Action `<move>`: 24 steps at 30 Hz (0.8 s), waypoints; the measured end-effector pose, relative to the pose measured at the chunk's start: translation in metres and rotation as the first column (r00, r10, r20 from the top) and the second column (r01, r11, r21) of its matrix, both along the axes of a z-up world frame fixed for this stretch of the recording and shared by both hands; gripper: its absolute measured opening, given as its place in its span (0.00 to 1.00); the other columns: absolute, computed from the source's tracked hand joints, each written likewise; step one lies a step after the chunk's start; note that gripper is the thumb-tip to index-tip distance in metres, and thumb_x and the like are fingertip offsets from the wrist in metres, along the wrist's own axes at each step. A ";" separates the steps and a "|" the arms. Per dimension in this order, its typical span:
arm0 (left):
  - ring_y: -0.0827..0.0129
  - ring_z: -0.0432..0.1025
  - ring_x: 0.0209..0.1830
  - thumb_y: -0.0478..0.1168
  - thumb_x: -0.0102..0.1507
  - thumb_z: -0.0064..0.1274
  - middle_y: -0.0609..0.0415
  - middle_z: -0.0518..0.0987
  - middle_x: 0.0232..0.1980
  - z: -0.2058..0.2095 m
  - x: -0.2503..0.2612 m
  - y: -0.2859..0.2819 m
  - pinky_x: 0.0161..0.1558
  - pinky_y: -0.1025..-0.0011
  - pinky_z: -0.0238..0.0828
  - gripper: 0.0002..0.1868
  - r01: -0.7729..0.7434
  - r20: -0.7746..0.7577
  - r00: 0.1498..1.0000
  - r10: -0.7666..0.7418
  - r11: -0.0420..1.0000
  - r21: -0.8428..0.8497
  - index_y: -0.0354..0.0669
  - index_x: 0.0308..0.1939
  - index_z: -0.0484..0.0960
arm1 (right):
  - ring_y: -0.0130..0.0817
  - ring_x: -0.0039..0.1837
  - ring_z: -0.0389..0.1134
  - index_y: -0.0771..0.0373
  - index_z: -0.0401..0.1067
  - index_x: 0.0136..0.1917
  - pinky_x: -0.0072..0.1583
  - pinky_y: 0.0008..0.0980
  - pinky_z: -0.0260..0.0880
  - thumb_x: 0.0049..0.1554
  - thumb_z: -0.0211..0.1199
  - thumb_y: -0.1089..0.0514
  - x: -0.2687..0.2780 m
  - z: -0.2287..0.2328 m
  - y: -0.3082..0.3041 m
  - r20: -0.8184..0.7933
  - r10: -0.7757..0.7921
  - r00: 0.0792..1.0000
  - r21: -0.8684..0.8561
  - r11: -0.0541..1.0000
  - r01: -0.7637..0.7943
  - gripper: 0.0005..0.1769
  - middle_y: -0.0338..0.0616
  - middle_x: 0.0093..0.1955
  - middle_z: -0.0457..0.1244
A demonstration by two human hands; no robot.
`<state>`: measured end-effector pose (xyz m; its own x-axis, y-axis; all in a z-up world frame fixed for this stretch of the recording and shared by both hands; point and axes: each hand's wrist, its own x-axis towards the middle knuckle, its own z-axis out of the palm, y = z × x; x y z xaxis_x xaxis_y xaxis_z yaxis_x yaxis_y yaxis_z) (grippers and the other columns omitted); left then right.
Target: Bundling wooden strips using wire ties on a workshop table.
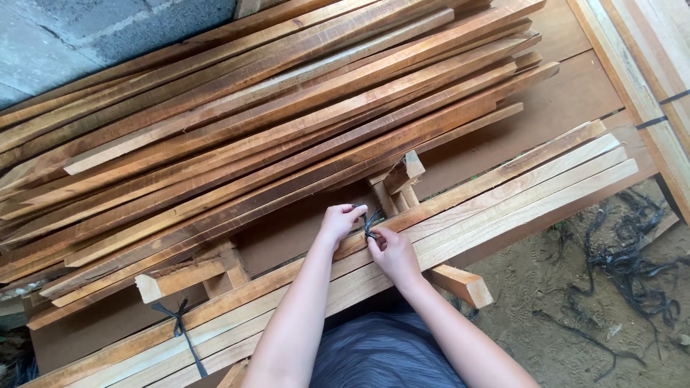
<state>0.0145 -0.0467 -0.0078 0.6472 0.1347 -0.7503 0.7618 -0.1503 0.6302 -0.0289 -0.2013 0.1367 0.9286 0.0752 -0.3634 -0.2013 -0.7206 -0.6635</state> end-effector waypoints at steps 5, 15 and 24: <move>0.74 0.76 0.39 0.62 0.54 0.67 0.61 0.86 0.32 0.013 0.000 0.000 0.41 0.78 0.68 0.16 -0.004 0.000 1.000 0.004 1.000 -0.001 0.64 0.40 0.91 | 0.39 0.38 0.75 0.52 0.82 0.46 0.42 0.38 0.74 0.55 0.65 0.50 -0.002 -0.017 -0.002 -0.037 -0.055 0.998 0.020 0.998 0.055 0.09 0.41 0.31 0.71; 0.71 0.79 0.40 0.61 0.54 0.66 0.63 0.85 0.29 -0.022 -0.004 -0.008 0.43 0.76 0.72 0.14 -0.016 -0.019 1.000 0.019 0.994 0.112 0.64 0.36 0.91 | 0.25 0.17 0.56 0.64 0.74 0.46 0.21 0.21 0.51 0.64 0.52 0.56 -0.004 -0.045 0.007 -0.552 -0.203 0.809 0.458 0.737 0.497 0.12 0.38 0.20 0.56; 0.62 0.80 0.50 0.60 0.54 0.66 0.60 0.87 0.36 -0.033 -0.005 -0.011 0.51 0.70 0.73 0.15 -0.003 -0.010 1.000 0.005 0.982 0.188 0.64 0.39 0.91 | 0.28 0.23 0.58 0.57 0.78 0.38 0.29 0.23 0.51 0.63 0.57 0.53 -0.009 -0.037 0.011 -0.411 -0.261 0.874 0.397 0.811 0.429 0.14 0.41 0.19 0.58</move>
<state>0.0094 -0.0581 -0.0412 0.6388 0.2763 -0.7181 0.7689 -0.2618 0.5833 -0.0384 -0.1901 0.0999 0.7599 0.0092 -0.6500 -0.6375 -0.1848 -0.7479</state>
